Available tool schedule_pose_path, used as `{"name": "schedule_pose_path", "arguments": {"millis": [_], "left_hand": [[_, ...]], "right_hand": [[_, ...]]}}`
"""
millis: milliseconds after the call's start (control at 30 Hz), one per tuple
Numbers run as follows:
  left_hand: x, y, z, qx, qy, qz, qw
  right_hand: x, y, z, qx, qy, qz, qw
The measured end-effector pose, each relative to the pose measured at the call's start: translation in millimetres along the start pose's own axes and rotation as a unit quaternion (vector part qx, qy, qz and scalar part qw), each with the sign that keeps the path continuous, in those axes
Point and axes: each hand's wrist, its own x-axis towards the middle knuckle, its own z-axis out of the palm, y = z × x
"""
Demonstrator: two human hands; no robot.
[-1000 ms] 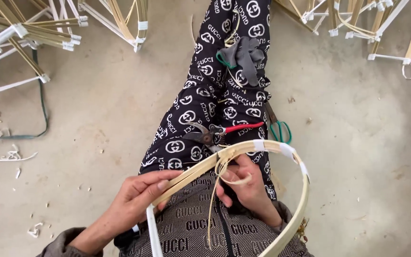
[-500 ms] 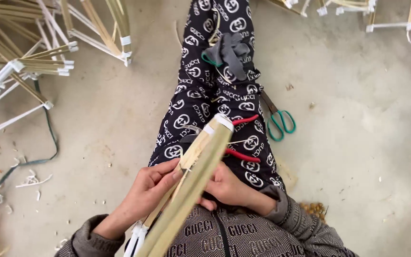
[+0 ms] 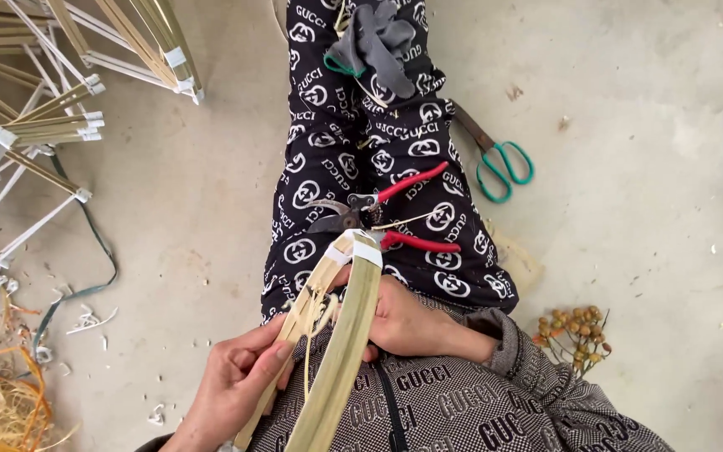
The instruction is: Assembling and trimming bamboo or wood frame components using hand tools and adhesive.
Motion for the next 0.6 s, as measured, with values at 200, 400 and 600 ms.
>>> {"name": "schedule_pose_path", "arguments": {"millis": [200,400,600], "left_hand": [[-11,-33,-6,0.038,0.030,0.072,0.996],[-12,-28,-9,0.018,0.039,-0.019,0.999],[15,-4,-5,-0.105,-0.010,-0.058,0.993]], "right_hand": [[-1,19,-5,-0.129,-0.002,-0.137,0.982],[2,20,-11,-0.056,-0.016,-0.016,0.998],[-5,-18,-14,-0.274,0.059,-0.143,0.949]]}}
